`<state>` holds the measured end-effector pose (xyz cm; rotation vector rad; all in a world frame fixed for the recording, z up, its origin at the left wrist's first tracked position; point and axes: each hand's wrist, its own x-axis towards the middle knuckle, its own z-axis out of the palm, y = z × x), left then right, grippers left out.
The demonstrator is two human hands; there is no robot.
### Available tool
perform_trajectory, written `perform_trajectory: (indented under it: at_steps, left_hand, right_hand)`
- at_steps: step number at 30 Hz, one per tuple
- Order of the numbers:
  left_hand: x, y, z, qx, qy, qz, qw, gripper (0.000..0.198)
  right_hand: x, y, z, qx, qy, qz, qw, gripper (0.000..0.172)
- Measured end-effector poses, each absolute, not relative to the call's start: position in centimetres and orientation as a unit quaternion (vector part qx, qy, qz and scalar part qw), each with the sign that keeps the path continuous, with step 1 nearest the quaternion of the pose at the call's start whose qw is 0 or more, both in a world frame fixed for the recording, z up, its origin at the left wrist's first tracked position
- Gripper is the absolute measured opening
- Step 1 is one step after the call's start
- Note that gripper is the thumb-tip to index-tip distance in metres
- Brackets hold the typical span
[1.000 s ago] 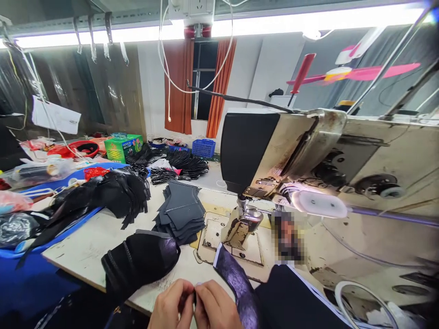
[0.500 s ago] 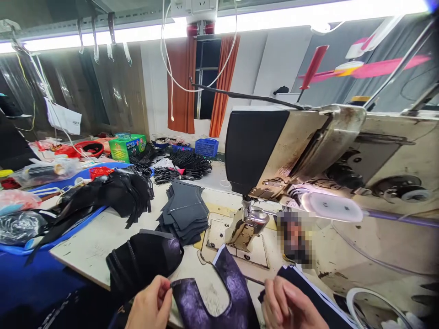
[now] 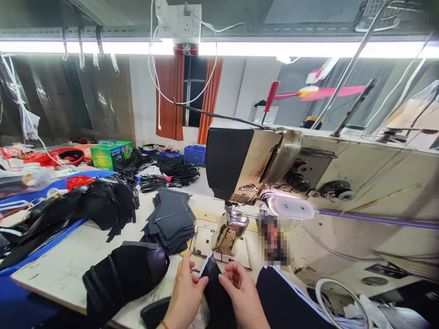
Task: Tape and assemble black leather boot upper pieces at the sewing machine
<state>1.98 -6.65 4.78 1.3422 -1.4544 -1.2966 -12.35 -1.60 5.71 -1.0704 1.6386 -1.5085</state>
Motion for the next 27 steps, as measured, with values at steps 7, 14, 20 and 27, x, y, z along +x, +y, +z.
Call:
perform_trajectory:
  at_steps: [7,14,20,27]
  left_hand:
    - [2.2,-5.4,6.0,0.430,-0.480,-0.666,0.377,0.063]
    - [2.8,-2.9,6.7,0.375,-0.464,-0.697,0.398,0.053]
    - [3.3,-2.4,6.9,0.385,-0.446,-0.719,0.369,0.053]
    - [3.2,-2.8,7.3,0.415,-0.468,-0.663,0.411,0.044]
  right_hand:
    - [-13.2,-0.1,8.1,-0.377,0.593,-0.588,0.401,0.050]
    - [-12.5,0.1,10.4,-0.391,0.572,-0.574,0.436,0.044]
    - [-12.2,0.7,9.4,-0.380,0.577,-0.575,0.439,0.049]
    - [-10.2,3.3,8.7,-0.553,0.598,-0.579,-0.014,0.021]
